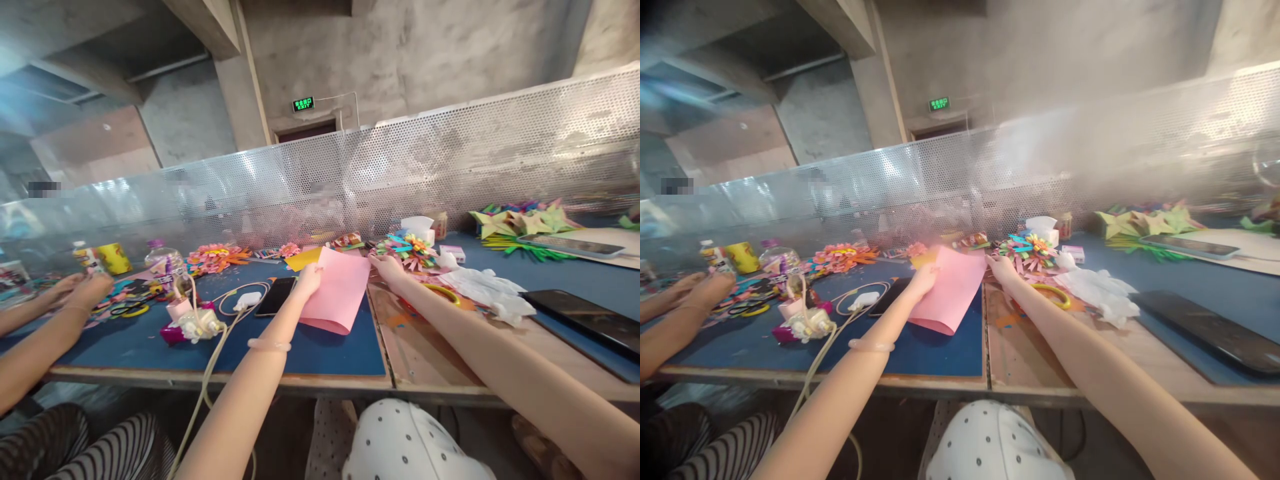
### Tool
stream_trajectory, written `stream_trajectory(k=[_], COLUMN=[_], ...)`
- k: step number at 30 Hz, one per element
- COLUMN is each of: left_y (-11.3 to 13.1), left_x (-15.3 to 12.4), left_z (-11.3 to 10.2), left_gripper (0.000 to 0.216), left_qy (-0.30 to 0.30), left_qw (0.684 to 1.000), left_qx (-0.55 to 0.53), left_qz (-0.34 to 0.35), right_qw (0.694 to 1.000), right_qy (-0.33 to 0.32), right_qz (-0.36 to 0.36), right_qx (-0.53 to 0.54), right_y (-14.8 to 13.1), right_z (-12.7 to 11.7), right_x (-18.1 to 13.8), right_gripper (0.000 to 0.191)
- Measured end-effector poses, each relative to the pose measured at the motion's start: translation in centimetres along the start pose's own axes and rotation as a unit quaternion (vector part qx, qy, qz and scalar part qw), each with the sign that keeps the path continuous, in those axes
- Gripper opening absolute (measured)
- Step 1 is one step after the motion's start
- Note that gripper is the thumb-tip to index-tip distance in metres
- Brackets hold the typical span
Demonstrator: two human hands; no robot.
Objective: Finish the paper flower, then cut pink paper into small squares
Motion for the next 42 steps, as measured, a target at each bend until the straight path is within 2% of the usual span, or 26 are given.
stream_trajectory(k=[6, 10, 15, 19, 24, 29, 35, 42], left_y=[-0.2, -0.3, -0.4, -0.4, -0.4, -0.9, -1.1, -0.4], left_x=[-0.1, -0.1, 0.0, 0.0, -0.1, 0.0, 0.1, -0.4], left_z=[-1.3, -1.6, -2.2, -2.5, -2.9, -3.2, -3.3, -3.9], left_gripper=[0.018, 0.017, 0.018, 0.021, 0.022, 0.02, 0.018, 0.018], left_qy=[0.048, 0.066, 0.101, 0.107, 0.115, 0.13, 0.141, 0.156], left_qw=[0.999, 0.998, 0.994, 0.994, 0.993, 0.991, 0.989, 0.988], left_qx=[-0.005, -0.012, -0.04, -0.026, -0.02, -0.021, -0.039, -0.009], left_qz=[-0.013, -0.021, -0.012, -0.011, -0.004, -0.014, -0.014, -0.005], right_qw=[0.996, 0.996, 0.987, 0.987, 0.973, 0.976, 0.964, 0.966], right_qy=[-0.076, -0.07, -0.149, -0.155, -0.218, -0.202, -0.252, -0.246], right_qz=[0.037, 0.037, 0.058, 0.049, 0.07, 0.081, 0.091, 0.077], right_qx=[0.028, 0.036, 0.036, 0.015, 0.012, -0.002, -0.002, -0.009], right_y=[1.1, 0.9, 1.4, 1.4, 1.9, 2.0, 2.2, 2.0], right_z=[2.6, 2.8, 3.7, 3.7, 4.9, 5.1, 5.6, 5.5], right_x=[-0.8, -1.1, -1.1, -1.0, -1.7, -2.2, -2.4, -2.0], right_gripper=[0.012, 0.011, 0.013, 0.015, 0.017, 0.017, 0.022, 0.02])
Point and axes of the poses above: each hand's wrist, its own x-axis towards the middle knuckle, its own z-axis out of the palm, y = z × x, the point moved 8 cm from there along x, towards the middle knuckle, and after that the axes turned 5 degrees about -y, right-handed, at the moved point
